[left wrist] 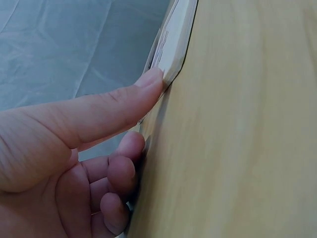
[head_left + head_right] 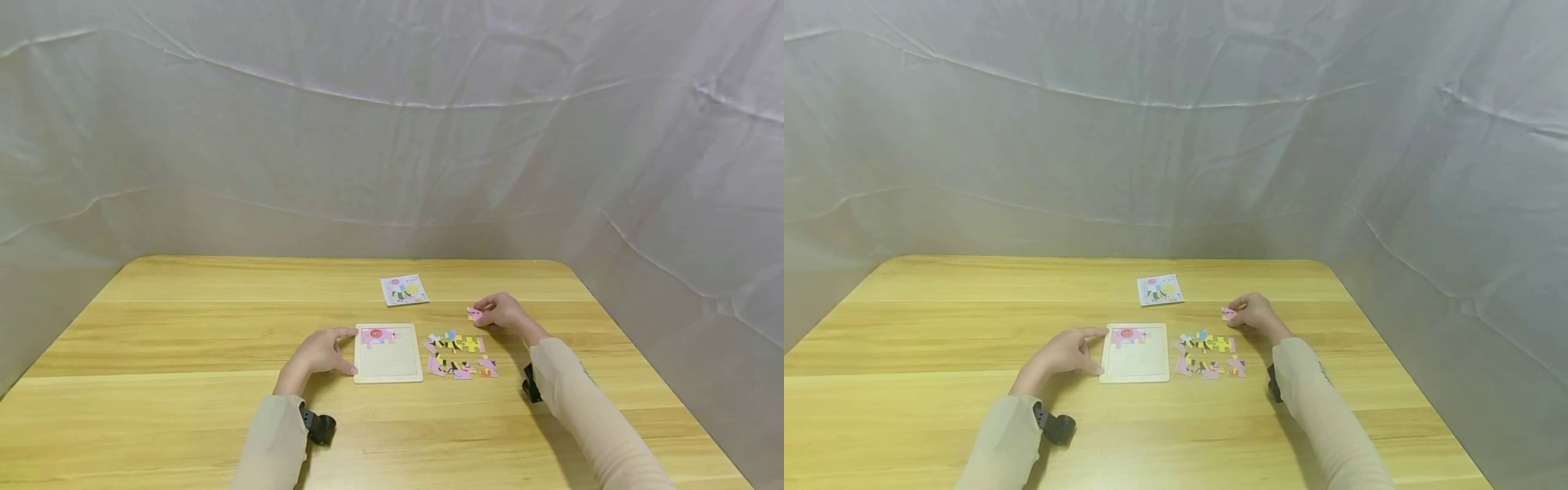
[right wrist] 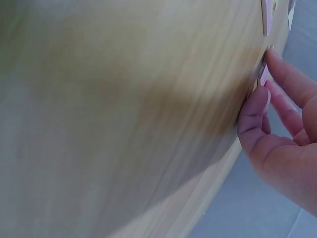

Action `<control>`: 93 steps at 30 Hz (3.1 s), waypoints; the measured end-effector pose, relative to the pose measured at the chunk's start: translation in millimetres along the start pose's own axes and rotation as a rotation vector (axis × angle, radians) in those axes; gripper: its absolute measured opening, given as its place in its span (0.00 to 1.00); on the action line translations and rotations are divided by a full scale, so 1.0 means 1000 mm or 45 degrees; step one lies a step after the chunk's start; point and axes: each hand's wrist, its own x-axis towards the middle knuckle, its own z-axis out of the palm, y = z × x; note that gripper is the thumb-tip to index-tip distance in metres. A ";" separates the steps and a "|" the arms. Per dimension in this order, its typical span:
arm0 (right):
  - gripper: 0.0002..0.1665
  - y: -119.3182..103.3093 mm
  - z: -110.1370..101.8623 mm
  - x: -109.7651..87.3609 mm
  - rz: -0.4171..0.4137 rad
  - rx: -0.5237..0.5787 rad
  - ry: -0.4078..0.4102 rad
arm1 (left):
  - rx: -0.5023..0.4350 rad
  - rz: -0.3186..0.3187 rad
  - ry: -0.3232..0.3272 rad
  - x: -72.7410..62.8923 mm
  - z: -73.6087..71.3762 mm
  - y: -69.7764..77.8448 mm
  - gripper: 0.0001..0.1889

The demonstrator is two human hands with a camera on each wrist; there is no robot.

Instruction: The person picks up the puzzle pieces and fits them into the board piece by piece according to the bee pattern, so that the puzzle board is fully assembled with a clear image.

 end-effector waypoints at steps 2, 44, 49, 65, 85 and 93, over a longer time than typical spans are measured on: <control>0.21 -0.001 0.000 0.000 -0.008 -0.022 0.013 | 0.004 0.001 0.000 0.000 0.000 0.000 0.37; 0.15 -0.046 0.030 -0.013 -0.082 0.379 -0.129 | 0.007 0.009 -0.013 -0.001 -0.001 0.004 0.36; 0.15 -0.054 0.042 -0.013 -0.043 0.430 -0.185 | -0.005 -0.001 -0.008 -0.001 -0.001 0.004 0.36; 0.12 -0.074 0.076 -0.017 -0.053 0.312 -0.260 | 0.012 0.000 -0.009 0.001 0.000 0.004 0.37; 0.09 -0.088 0.091 -0.017 -0.016 0.225 -0.237 | -0.001 -0.003 -0.009 0.002 0.000 0.004 0.37; 0.08 -0.091 0.093 -0.018 -0.024 0.175 -0.225 | -0.011 0.001 -0.012 0.002 -0.001 0.005 0.37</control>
